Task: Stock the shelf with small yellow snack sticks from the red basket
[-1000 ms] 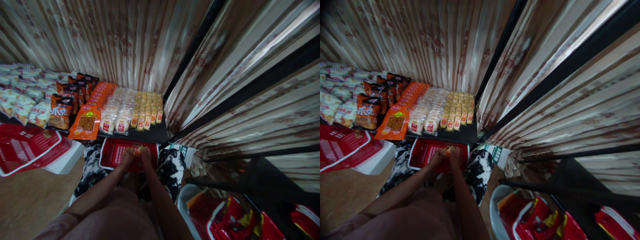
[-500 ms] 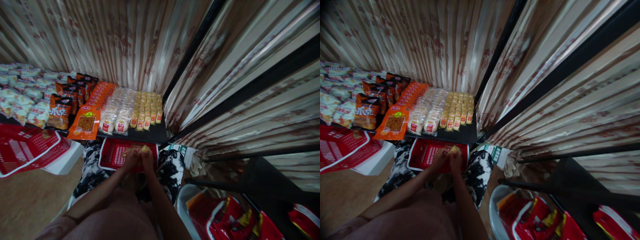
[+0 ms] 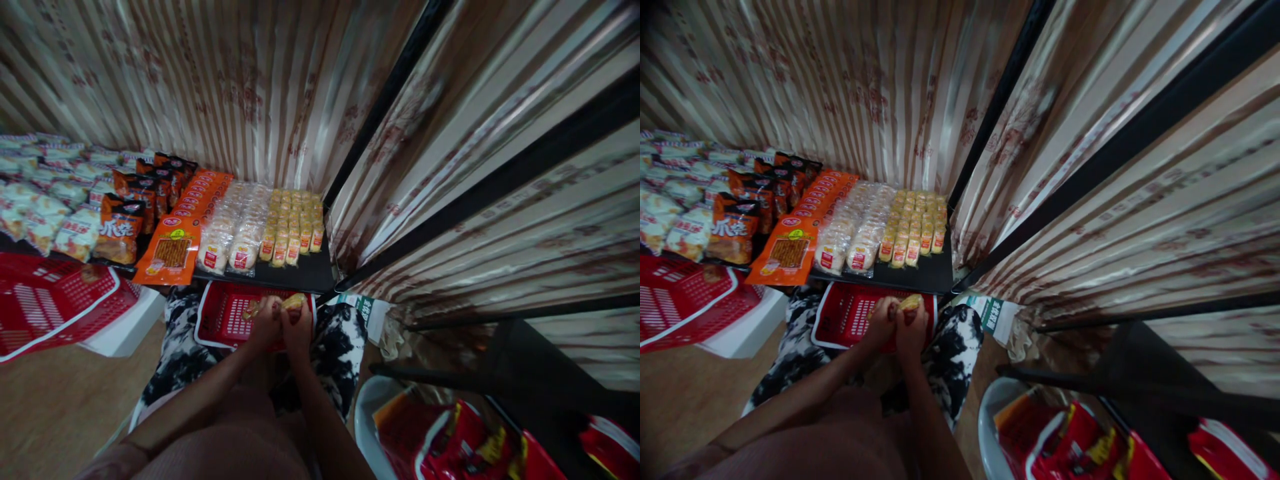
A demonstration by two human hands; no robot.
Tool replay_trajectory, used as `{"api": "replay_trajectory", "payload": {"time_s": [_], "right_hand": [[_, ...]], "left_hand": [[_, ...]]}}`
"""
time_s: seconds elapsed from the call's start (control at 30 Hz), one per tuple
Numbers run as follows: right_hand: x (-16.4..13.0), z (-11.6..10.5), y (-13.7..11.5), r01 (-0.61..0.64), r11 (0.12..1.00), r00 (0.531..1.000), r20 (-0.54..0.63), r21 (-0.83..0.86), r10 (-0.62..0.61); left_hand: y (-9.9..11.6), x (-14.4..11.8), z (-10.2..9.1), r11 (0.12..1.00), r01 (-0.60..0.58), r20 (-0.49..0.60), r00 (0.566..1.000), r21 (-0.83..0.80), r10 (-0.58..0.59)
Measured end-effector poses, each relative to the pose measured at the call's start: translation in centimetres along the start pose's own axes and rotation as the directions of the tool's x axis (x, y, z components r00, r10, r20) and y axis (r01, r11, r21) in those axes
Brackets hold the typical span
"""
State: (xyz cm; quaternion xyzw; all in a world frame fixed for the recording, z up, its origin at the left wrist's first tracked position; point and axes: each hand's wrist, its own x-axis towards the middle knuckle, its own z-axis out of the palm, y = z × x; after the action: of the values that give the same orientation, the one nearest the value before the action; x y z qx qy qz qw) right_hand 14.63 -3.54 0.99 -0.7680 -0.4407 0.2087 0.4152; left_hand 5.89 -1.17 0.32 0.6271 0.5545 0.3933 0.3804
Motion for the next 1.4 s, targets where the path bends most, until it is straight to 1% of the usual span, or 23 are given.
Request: {"api": "replay_trajectory", "payload": {"time_s": [0.13, 0.27, 0.33, 0.5, 0.6, 0.7, 0.8, 0.9, 0.97, 1.1, 1.17, 1.3, 1.4], "right_hand": [[0.5, -0.8, -1.4, 0.048, 0.999, 0.999, -0.021, -0.012, -0.049], [1.3, -1.5, -2.3, 0.103, 0.994, 0.993, -0.048, -0.020, -0.104], [1.8, -1.8, -2.7, 0.098, 0.995, 0.993, -0.060, 0.000, -0.098], [3.3, -2.3, -3.5, 0.086, 0.994, 0.994, -0.068, 0.069, -0.081], [4.4, -2.4, -3.5, 0.099, 0.991, 0.993, -0.080, 0.087, -0.093], [5.6, -2.5, -3.6, 0.121, 0.991, 0.987, -0.115, 0.054, -0.114], [6.8, -2.5, -3.7, 0.133, 0.990, 0.984, -0.129, 0.041, -0.127], [8.0, -2.4, -3.8, 0.137, 0.989, 0.984, -0.123, 0.048, -0.130], [8.8, -2.2, -3.8, 0.142, 0.989, 0.983, -0.124, 0.043, -0.135], [10.4, -1.4, -3.5, 0.153, 0.988, 0.977, -0.153, 0.000, -0.151], [11.1, -1.1, -3.4, 0.150, 0.988, 0.975, -0.163, -0.021, -0.151], [12.2, -0.6, -3.6, 0.150, 0.987, 0.972, -0.172, -0.062, -0.158], [12.9, -0.4, -3.8, 0.158, 0.984, 0.971, -0.170, -0.088, -0.171]], "left_hand": [[1.3, 0.2, -0.1, 0.999, -0.034, -0.034, 0.999, -0.039, 0.033], [2.1, 0.6, 0.0, 0.995, -0.053, -0.018, 0.999, -0.085, 0.051], [2.2, 1.0, 0.0, 0.994, -0.080, -0.007, 0.997, -0.080, 0.080], [2.9, 2.1, -0.3, 0.981, -0.193, 0.045, 0.980, -0.009, 0.193], [3.7, 2.8, -0.6, 0.973, -0.221, 0.071, 0.974, 0.058, 0.217], [4.6, 3.3, -0.7, 0.956, -0.260, 0.094, 0.964, 0.137, 0.248], [5.1, 3.9, -0.7, 0.906, -0.347, 0.114, 0.938, 0.244, 0.328], [5.2, 4.6, -0.6, 0.819, -0.435, 0.146, 0.900, 0.375, 0.411], [5.1, 5.1, -0.6, 0.759, -0.467, 0.167, 0.881, 0.453, 0.442], [4.5, 6.5, -0.5, 0.650, -0.497, 0.184, 0.853, 0.575, 0.489], [4.3, 7.2, -0.6, 0.616, -0.498, 0.187, 0.846, 0.611, 0.499], [4.0, 8.4, -0.8, 0.580, -0.493, 0.187, 0.842, 0.649, 0.506], [3.9, 8.9, -0.8, 0.568, -0.495, 0.193, 0.840, 0.657, 0.507]]}}
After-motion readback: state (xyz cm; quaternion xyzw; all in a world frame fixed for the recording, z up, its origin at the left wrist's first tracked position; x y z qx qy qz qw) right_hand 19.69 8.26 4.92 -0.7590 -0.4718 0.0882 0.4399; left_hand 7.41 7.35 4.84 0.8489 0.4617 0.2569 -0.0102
